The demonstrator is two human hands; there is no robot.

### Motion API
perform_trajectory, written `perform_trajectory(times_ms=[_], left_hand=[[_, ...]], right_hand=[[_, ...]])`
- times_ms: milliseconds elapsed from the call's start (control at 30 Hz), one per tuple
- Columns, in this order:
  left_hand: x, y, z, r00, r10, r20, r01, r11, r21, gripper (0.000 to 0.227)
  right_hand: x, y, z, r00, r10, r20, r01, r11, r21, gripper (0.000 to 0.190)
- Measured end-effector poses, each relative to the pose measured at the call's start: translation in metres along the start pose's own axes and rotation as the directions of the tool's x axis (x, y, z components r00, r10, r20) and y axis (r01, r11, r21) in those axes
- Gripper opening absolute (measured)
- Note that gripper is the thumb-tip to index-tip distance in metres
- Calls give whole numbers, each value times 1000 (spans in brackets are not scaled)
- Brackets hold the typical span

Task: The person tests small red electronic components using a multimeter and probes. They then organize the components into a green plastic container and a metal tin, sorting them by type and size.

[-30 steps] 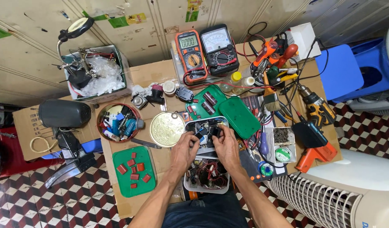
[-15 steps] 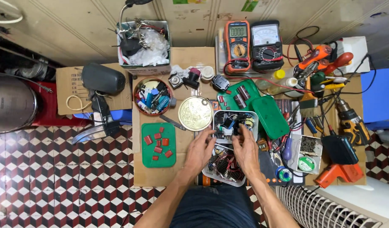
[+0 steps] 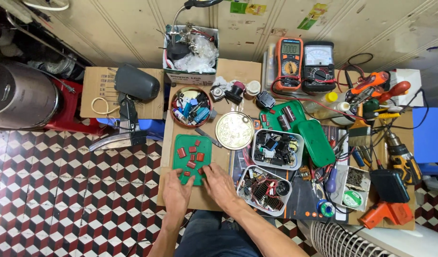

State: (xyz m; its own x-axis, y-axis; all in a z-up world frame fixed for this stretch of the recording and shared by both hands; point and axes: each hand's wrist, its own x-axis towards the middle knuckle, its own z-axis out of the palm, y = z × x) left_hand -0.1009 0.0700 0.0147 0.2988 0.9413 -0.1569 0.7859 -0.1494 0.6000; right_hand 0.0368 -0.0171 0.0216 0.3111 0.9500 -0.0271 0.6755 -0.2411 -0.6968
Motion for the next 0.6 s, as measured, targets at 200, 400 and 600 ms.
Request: perform_trajectory(times_ms=[200, 400, 600], left_hand=[[2, -10, 15, 997, 63, -45, -64, 997, -35, 38], [10, -16, 20, 997, -56, 44, 58, 998, -32, 27], [14, 7, 0, 998, -67, 17, 69, 992, -105, 33]], right_hand=[[11, 8, 29, 999, -32, -28, 29, 995, -99, 37], [18, 10, 29, 999, -31, -24, 27, 989, -147, 20], [15, 18, 26, 978, 211, 11, -211, 973, 95, 14]])
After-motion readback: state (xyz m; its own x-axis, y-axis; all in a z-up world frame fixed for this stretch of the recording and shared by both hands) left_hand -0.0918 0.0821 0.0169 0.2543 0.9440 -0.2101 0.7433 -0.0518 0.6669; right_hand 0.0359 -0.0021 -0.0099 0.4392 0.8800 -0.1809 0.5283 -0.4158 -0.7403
